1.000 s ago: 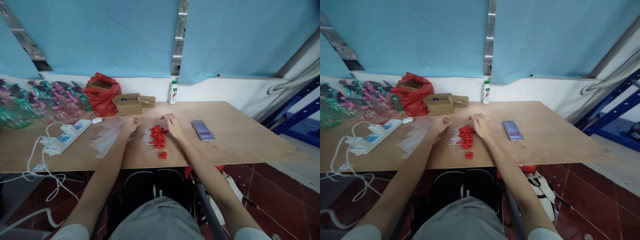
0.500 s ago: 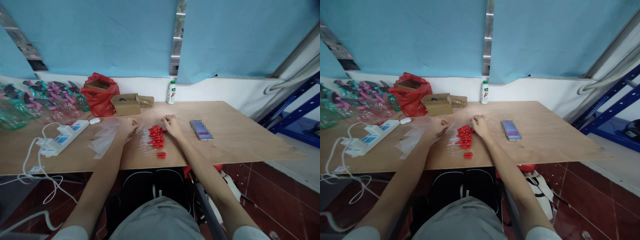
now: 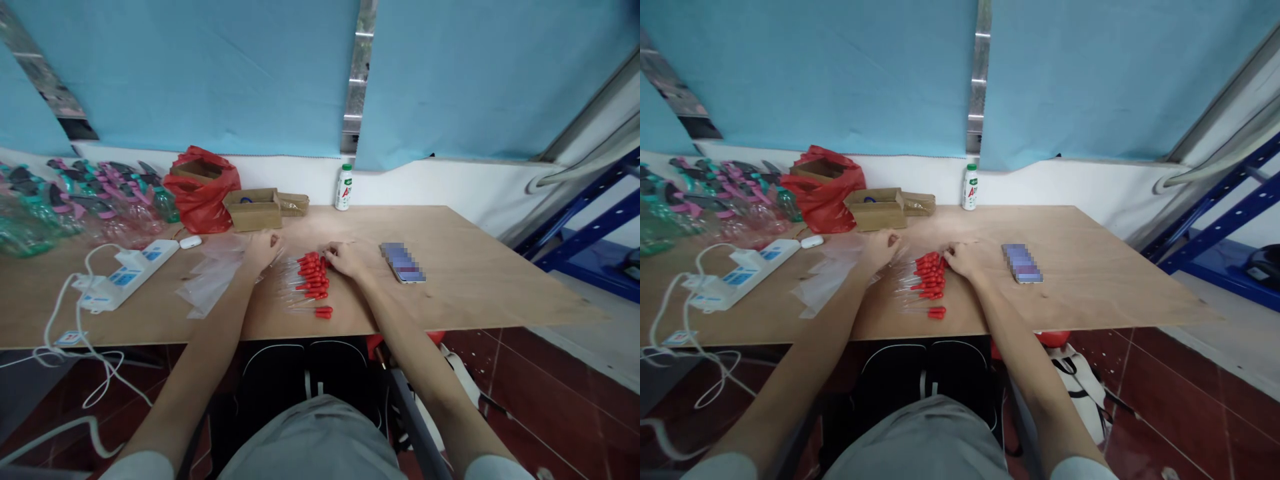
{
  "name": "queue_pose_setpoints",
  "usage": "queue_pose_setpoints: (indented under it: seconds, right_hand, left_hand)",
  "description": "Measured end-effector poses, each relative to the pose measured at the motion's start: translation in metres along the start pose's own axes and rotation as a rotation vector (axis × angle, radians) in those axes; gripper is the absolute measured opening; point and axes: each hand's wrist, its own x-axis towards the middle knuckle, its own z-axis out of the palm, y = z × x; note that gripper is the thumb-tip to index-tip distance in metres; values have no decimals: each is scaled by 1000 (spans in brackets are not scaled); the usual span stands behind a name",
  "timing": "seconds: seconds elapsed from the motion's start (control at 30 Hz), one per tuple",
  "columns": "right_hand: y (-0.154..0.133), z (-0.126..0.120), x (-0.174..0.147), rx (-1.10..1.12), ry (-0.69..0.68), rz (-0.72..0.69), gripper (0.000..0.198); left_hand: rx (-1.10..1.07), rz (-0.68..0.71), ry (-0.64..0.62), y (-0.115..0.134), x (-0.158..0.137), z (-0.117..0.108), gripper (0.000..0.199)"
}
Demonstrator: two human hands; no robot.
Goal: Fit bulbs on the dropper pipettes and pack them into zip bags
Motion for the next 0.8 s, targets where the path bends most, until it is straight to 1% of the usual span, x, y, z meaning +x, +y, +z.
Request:
queue_pose_setpoints:
  seconds: [0.07, 0.2, 0.23, 0.3, 0.4, 0.47, 0.57, 0.63, 0.7, 0.8]
  right_hand:
    - [0, -2, -1, -49, -8, -16, 20]
    - [-2, -14, -5, -198, -19, -39, 21]
    - [-3, -18, -5, -225, -34, -42, 20]
    - [-3, -26, -6, -232, -69, -51, 17]
    - [-2, -33, -7, -187, -97, -47, 19]
    - [-1, -35, -7, -179, -114, -49, 15]
    - [0, -34, -7, -96, -191, -85, 9]
    - [3, -32, -6, 16, -260, -87, 13]
    - [4, -31, -5, 77, -312, -78, 19]
    - [4, -35, -4, 7, -330, -97, 19]
  left_hand:
    - [-53, -3, 87, 5, -1, -3, 4]
    - [-198, -56, 305, 18, -3, -9, 10]
    - [-243, -74, 332, 20, -3, -9, 10]
    - [-329, -100, 349, 23, -4, -7, 12]
    - [-439, -83, 316, 22, -4, -1, 19]
    - [-513, -77, 276, 21, -4, 2, 21]
    - [-664, -171, 197, 24, -4, 5, 27]
    - [-770, -232, 134, 27, -5, 5, 29]
    - [-825, -218, 78, 30, -5, 6, 29]
    - [-791, -130, 43, 31, -4, 7, 37]
